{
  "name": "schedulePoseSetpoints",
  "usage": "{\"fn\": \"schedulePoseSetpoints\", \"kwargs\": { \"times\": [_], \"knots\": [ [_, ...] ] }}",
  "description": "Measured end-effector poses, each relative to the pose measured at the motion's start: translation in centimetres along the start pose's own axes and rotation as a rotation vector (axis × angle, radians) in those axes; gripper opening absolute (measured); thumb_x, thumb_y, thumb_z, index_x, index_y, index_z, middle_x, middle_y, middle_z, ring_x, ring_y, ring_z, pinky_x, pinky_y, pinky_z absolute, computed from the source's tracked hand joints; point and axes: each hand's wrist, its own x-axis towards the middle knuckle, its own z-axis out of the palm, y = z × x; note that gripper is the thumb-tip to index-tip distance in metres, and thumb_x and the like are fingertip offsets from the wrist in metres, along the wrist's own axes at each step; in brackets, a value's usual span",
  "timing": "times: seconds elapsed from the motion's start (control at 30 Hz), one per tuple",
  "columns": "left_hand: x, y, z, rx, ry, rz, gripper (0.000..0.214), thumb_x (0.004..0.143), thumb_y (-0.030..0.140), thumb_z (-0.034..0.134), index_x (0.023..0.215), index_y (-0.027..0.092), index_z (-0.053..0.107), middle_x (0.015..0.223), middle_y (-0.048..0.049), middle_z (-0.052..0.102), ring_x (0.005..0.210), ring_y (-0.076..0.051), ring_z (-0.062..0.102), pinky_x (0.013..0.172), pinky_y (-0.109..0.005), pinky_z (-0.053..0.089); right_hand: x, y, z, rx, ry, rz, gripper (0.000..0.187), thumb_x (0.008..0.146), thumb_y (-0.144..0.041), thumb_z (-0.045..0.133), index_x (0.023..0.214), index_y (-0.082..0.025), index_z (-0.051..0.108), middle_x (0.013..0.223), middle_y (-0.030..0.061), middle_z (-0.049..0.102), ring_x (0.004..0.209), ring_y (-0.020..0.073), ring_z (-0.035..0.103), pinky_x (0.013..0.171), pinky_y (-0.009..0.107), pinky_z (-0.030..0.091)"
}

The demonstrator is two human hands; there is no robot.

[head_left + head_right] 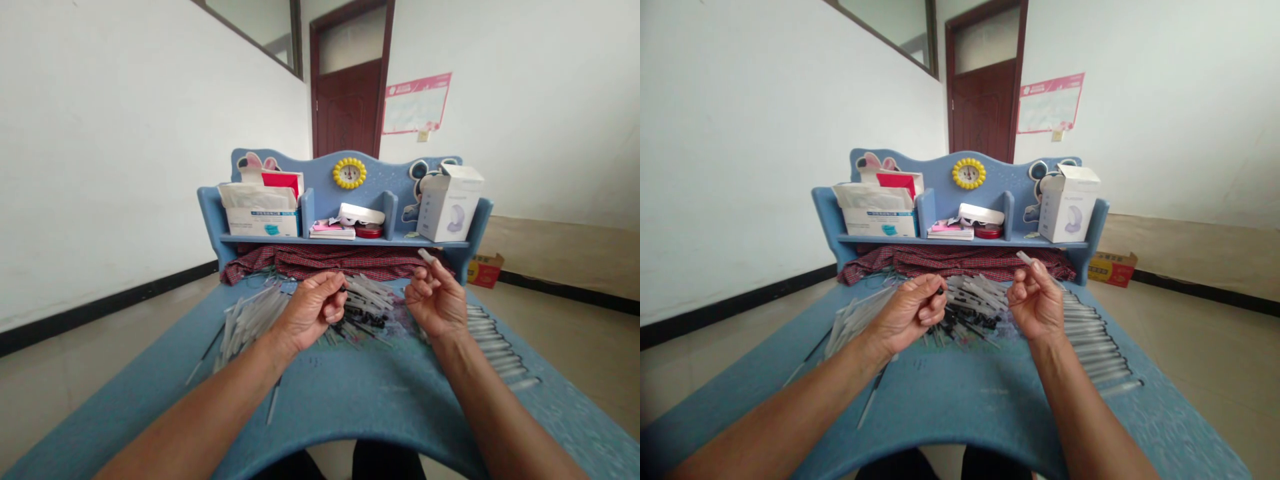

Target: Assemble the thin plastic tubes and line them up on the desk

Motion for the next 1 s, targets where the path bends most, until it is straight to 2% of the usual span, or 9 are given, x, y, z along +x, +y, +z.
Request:
{"fn": "schedulePoseSetpoints", "kwargs": {
  "times": [0.2,0.33,0.5,0.77,1.0],
  "knots": [
    [0.0,-0.2,0.4,0.052,0.062,0.062,0.023,0.067,0.026,0.074,0.074,0.013,0.056,0.059,0.0,0.061,0.038,-0.003,0.043,0.037,-0.014,0.033,-1.1,3.8,0.9,-0.115,-0.043,0.175,0.012,0.068,-0.023,0.068,0.073,-0.022,0.058,0.055,-0.0027,0.065,0.032,0.0067,0.047,0.033,0.016,0.036],
    [-0.2,-0.2,0.4,0.124,0.111,0.12,0.023,0.068,0.026,0.073,0.075,0.014,0.055,0.063,-0.0012,0.064,0.042,-0.005,0.049,0.041,-0.016,0.039,-1.7,5.2,1.3,-0.171,-0.072,0.217,0.014,0.069,-0.024,0.069,0.075,-0.02,0.057,0.055,-0.0014,0.066,0.03,0.0078,0.048,0.032,0.016,0.037],
    [-0.3,-0.5,0.6,0.224,0.124,0.178,0.021,0.07,0.029,0.07,0.073,0.014,0.057,0.06,-0.0008,0.064,0.041,-0.006,0.05,0.041,-0.016,0.039,-2.0,5.6,1.4,-0.197,-0.081,0.245,0.018,0.068,-0.026,0.07,0.077,-0.02,0.055,0.054,-0.0016,0.065,0.029,0.0088,0.049,0.03,0.016,0.037],
    [-0.4,-0.9,1.0,0.247,0.154,0.175,0.023,0.068,0.032,0.071,0.071,0.014,0.056,0.058,0.0005,0.063,0.04,-0.006,0.05,0.039,-0.016,0.038,-2.2,6.1,1.5,-0.219,-0.089,0.248,0.023,0.067,-0.027,0.072,0.079,-0.019,0.054,0.054,-0.0008,0.066,0.03,0.0088,0.049,0.031,0.016,0.037],
    [-0.3,-1.1,0.8,0.304,0.161,0.191,0.024,0.068,0.033,0.071,0.069,0.013,0.057,0.055,0.0011,0.061,0.037,-0.005,0.047,0.037,-0.016,0.034,-2.2,6.1,1.3,-0.241,-0.113,0.235,0.02,0.067,-0.027,0.071,0.079,-0.019,0.056,0.054,-0.0011,0.066,0.029,0.009,0.049,0.03,0.017,0.038]
  ]
}}
